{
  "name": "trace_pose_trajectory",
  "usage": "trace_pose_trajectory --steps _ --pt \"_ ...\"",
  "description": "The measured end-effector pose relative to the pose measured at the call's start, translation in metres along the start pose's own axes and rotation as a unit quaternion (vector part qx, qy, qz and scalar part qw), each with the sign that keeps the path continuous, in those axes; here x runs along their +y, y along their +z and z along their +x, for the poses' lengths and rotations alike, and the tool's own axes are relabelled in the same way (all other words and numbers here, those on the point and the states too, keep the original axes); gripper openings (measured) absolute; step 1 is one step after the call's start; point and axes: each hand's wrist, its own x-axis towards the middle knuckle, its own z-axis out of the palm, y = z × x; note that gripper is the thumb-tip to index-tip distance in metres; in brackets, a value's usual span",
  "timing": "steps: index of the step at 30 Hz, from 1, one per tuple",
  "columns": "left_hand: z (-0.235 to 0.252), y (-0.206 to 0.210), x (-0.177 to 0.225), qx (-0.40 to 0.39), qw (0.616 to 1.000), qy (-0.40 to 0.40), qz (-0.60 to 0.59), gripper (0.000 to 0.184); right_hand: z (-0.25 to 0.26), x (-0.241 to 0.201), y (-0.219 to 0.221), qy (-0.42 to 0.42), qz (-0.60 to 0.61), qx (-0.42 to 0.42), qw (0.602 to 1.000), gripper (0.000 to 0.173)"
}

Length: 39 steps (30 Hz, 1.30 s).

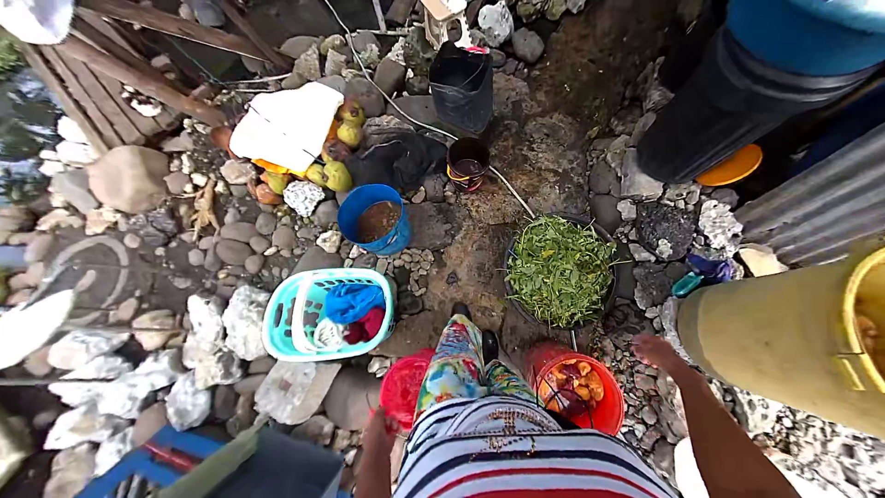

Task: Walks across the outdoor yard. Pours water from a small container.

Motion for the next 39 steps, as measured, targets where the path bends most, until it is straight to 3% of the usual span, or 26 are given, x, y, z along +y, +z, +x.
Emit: trace_pose_trajectory --steps 6,11,17,21,25,29,33,39 --pt "0.021 0.093 0.065 -0.027 0.998 -0.054 0.036 0.023 0.053 -0.101 -0.063 -0.028 -0.010 0.028 0.999 0.044" --pt "0.014 0.174 0.140 -0.063 0.995 -0.049 0.064 0.018 0.085 -0.141 -0.096 0.037 -0.018 0.022 0.999 0.043" --pt "0.021 0.245 0.212 -0.059 0.996 -0.058 0.044 0.017 0.078 -0.212 -0.117 0.125 0.060 -0.032 0.990 0.047" --pt "0.016 0.286 0.256 -0.072 0.996 -0.042 0.041 0.020 0.087 -0.276 -0.146 0.100 0.042 -0.044 0.993 0.046" --pt "0.019 0.339 0.299 -0.075 0.995 -0.019 0.058 0.022 0.103 -0.323 -0.190 0.017 0.030 -0.010 0.999 0.043" --pt "0.023 0.389 0.336 -0.077 0.993 -0.001 0.086 0.020 0.136 -0.343 -0.235 -0.024 0.024 0.013 0.999 0.042" --pt "0.022 0.446 0.366 -0.051 0.989 0.029 0.134 0.015 0.183 -0.339 -0.269 -0.004 0.039 0.012 0.999 0.042" --pt "-0.041 0.560 0.409 -0.044 0.960 0.074 0.268 0.020 0.244 -0.303 -0.291 0.078 0.112 -0.035 0.990 0.042"
